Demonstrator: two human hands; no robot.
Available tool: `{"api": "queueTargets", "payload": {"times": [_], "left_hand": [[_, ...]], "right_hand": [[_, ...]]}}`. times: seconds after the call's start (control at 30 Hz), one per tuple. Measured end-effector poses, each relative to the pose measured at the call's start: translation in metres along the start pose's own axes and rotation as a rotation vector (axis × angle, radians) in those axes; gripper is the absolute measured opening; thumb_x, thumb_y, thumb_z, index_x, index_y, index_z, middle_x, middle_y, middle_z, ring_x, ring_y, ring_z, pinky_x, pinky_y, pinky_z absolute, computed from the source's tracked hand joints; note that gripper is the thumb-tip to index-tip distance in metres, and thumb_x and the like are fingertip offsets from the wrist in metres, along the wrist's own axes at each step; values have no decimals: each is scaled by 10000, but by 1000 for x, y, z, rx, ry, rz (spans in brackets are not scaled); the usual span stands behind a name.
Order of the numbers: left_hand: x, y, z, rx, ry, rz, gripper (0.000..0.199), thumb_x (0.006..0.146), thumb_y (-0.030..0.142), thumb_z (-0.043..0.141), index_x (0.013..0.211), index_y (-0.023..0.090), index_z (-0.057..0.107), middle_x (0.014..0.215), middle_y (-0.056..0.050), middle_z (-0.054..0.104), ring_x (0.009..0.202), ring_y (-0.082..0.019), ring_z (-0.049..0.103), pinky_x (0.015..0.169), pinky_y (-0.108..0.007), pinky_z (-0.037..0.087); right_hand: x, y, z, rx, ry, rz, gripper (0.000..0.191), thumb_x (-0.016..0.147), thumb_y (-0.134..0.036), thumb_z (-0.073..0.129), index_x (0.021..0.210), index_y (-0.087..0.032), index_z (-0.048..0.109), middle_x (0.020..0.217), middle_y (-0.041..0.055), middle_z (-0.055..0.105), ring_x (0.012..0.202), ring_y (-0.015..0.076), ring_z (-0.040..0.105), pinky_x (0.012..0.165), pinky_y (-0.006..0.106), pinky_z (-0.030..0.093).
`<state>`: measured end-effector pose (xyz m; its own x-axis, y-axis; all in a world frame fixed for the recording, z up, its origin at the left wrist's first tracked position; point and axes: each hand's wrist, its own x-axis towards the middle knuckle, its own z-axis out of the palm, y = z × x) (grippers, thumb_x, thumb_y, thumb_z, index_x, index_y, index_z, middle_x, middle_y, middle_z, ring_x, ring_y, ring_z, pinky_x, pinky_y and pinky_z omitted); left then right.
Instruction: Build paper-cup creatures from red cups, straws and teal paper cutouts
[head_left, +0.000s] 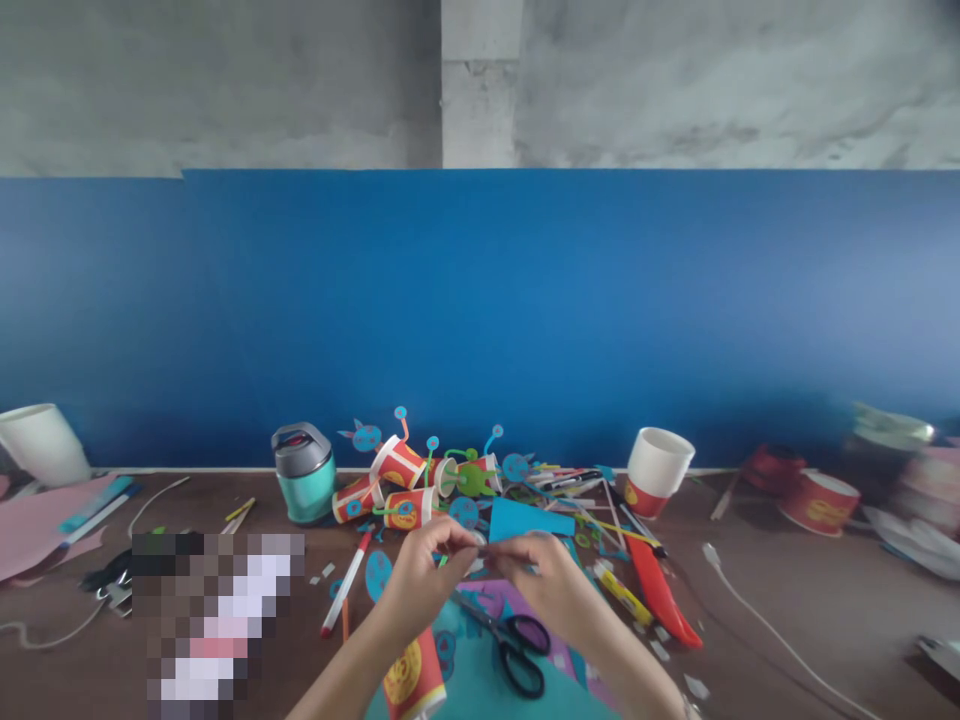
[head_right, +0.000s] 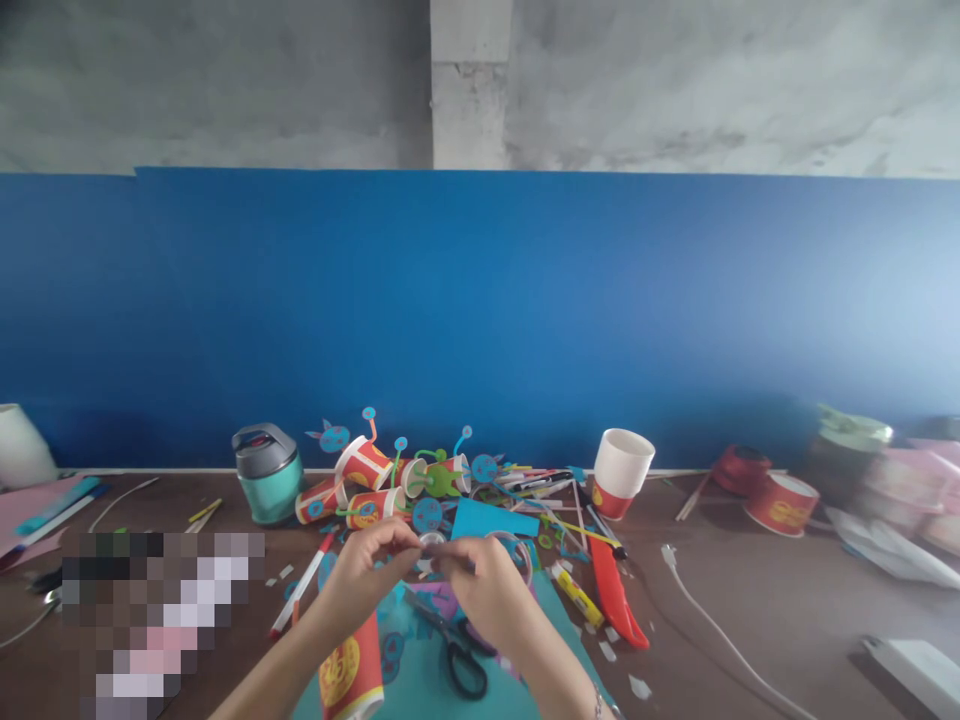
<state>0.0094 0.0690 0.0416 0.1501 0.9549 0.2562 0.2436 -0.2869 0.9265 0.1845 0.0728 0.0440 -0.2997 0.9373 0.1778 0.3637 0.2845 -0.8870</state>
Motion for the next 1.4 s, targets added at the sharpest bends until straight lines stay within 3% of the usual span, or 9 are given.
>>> {"api": "queueTargets", "payload": {"times": [0.17, 0.47, 0.6, 0.7, 0.8, 0.87, 0.97, 1.1, 1.4], "left_hand": [[-4, 9, -3, 170, 6, 53, 137, 811, 214, 556, 795, 180, 687, 809, -43, 692, 792, -183, 632, 744, -257, 462], [-10, 15, 6, 171, -16, 50, 150, 758, 149, 573, 866, 214, 655, 853, -18, 710, 811, -169, 648, 740, -237, 467], [0, 14, -36, 220, 205, 56, 239, 791, 310, 573, 993, 196, 632, 1002, -79, 696, 924, -215, 636, 833, -312, 468], [-1, -1, -83, 247, 308, -100, 352, 737, 395, 602, 1008, 172, 625, 1040, -115, 685, 965, -256, 625, 824, -346, 470], [-13, -28, -114, 269, 151, -354, 470, 593, 371, 714, 1014, 174, 641, 993, -92, 693, 946, -274, 629, 752, -315, 482], [-21, -47, -120, 362, -53, -407, 306, 590, 325, 693, 844, 156, 675, 802, -43, 684, 829, -255, 631, 689, -288, 461], [-24, -62, -110, 412, -87, -390, 170, 656, 298, 597, 697, 142, 651, 657, -11, 636, 711, -214, 602, 631, -265, 422], [-15, -44, -83, 245, -28, -269, 221, 694, 374, 601, 651, 157, 604, 637, 4, 619, 659, -173, 577, 615, -247, 406], [-7, 14, 7, -51, -67, -236, 116, 675, 269, 627, 678, 156, 651, 622, 0, 636, 609, -164, 577, 593, -267, 445]], "right_hand": [[0, 8, 2, -32, 113, -24, 480, 725, -145, 538, 1196, -180, 618, 1025, 93, 716, 955, 245, 653, 855, 387, 504], [-7, -14, 6, -269, 45, -109, 318, 742, -115, 496, 996, -199, 667, 781, 39, 707, 742, 209, 641, 693, 295, 450], [-2, -1, 2, -219, 120, -31, 223, 747, -156, 476, 906, -175, 632, 745, 34, 673, 709, 194, 613, 655, 280, 433], [5, 5, 0, -91, 131, 6, 102, 709, -192, 504, 726, -180, 604, 681, 18, 642, 667, 178, 588, 638, 275, 431], [8, 4, -1, 109, 149, 98, 80, 671, -246, 549, 691, -184, 594, 604, 2, 614, 577, 162, 557, 560, 267, 414], [8, 1, -2, 252, 169, 157, 102, 654, -271, 579, 699, -182, 599, 591, 5, 620, 573, 166, 566, 547, 266, 410], [5, -5, -6, 447, 162, 205, 104, 643, -279, 619, 684, -185, 601, 631, 12, 639, 647, 180, 613, 610, 274, 435], [5, -6, -11, 608, 131, 204, 154, 643, -315, 679, 675, -188, 599, 656, 5, 640, 664, 179, 636, 659, 284, 455], [12, 4, -17, 252, 240, 60, 195, 675, -339, 650, 731, -153, 664, 646, 29, 665, 614, 170, 598, 575, 265, 435]]}}
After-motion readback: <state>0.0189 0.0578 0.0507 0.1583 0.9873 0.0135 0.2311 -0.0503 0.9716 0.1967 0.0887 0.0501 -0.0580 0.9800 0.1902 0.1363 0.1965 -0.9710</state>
